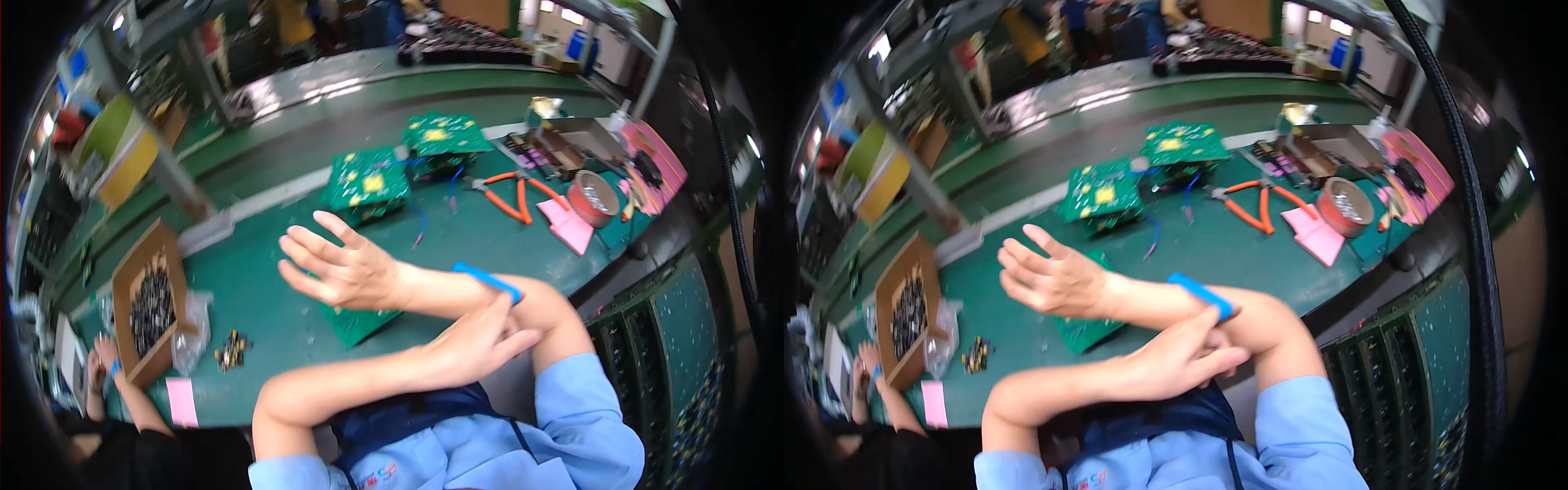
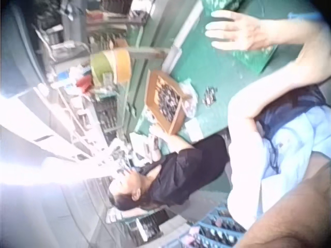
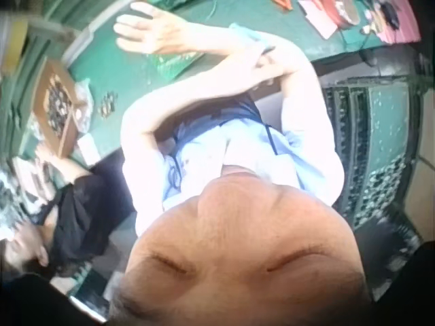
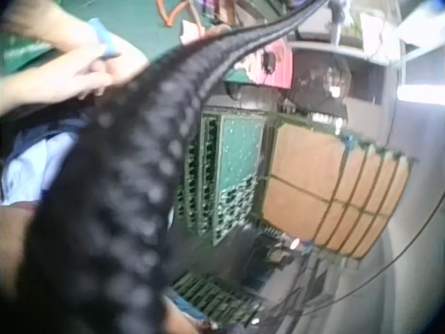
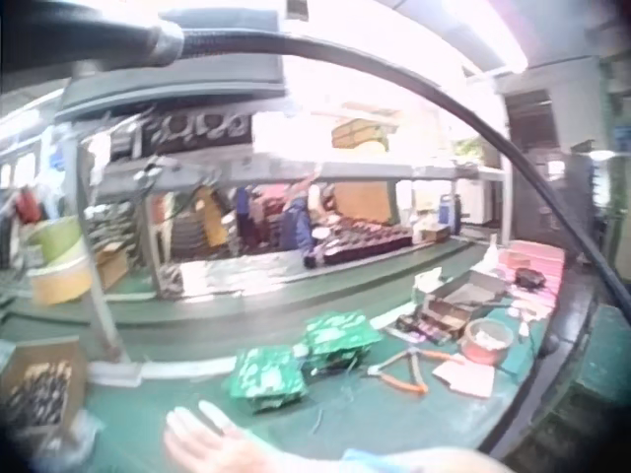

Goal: The person handles small electronic components and green circuit boards at a workbench. They use pliers to manipulate wires and components on the boards, occasionally picking up and inspecting the boards before placing them back on the table.

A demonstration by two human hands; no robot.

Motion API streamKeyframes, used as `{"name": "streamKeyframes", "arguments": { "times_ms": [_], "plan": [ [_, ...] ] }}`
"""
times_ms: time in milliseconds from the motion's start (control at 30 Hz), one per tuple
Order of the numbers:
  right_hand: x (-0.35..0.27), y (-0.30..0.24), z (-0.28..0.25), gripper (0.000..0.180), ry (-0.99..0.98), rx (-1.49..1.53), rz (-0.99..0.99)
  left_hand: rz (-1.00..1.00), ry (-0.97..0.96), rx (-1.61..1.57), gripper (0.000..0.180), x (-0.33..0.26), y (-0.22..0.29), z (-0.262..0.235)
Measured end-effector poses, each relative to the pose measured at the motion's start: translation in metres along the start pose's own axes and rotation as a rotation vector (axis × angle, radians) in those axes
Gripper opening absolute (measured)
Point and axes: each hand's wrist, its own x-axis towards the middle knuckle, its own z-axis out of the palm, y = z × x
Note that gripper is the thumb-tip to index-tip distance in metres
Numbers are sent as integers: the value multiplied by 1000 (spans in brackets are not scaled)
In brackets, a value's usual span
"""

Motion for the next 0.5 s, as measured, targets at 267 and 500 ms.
{"name": "streamKeyframes", "arguments": {
  "times_ms": [267, 500],
  "plan": [
    [25, 54, -38, 17, 205, 1486, 1172, 248, 109, 294, 68, -20, -49, 11],
    [25, 52, -94, 30, 309, 2440, 771, 296, 311, 904, 25, -63, -74, -33]
  ]
}}
